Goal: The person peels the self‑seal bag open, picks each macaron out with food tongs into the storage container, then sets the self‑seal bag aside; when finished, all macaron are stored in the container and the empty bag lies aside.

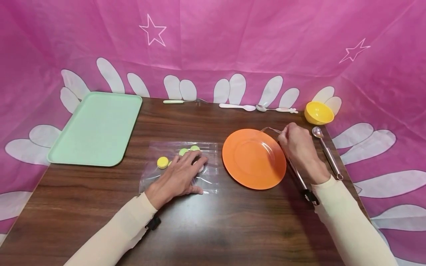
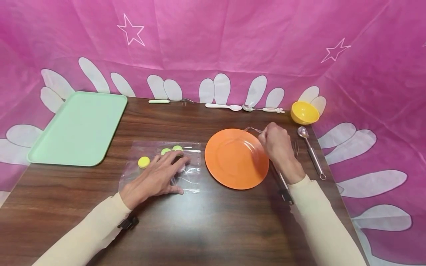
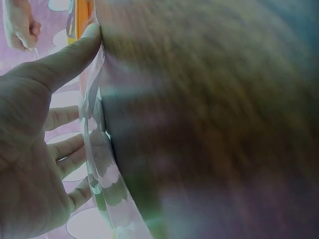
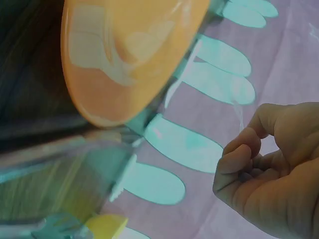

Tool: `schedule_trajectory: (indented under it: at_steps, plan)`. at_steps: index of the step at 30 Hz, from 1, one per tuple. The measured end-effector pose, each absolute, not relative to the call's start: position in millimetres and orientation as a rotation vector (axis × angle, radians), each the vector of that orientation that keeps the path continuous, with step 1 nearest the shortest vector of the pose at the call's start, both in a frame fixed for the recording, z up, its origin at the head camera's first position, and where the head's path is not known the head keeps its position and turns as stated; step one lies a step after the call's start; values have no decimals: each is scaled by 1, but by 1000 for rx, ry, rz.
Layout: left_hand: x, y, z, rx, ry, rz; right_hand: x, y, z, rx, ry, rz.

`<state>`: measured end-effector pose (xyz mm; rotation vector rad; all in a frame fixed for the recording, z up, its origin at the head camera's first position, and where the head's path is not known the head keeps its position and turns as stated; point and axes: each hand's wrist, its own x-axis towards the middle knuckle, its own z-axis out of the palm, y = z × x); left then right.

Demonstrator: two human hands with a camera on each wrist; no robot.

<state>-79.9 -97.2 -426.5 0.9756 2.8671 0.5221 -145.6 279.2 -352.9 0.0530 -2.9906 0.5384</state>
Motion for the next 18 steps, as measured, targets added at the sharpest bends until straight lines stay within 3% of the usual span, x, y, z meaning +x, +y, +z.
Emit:
schedule_trajectory:
  at_steps: [6,11,15,18]
  plan:
    - [-81,-97,-428,960,2864,529,-109,272,-332,273,-3009,604]
    - [-82,-97,-429,937,2854,536,-51,245,-328,817,-3034,1073]
    - [-84,-96,-429,930,2859,516,-14,233,-351,1354,-2931,1418]
    - [-84,-96,-428,925,2858,509,2,236,-375,1553,-2925,1490]
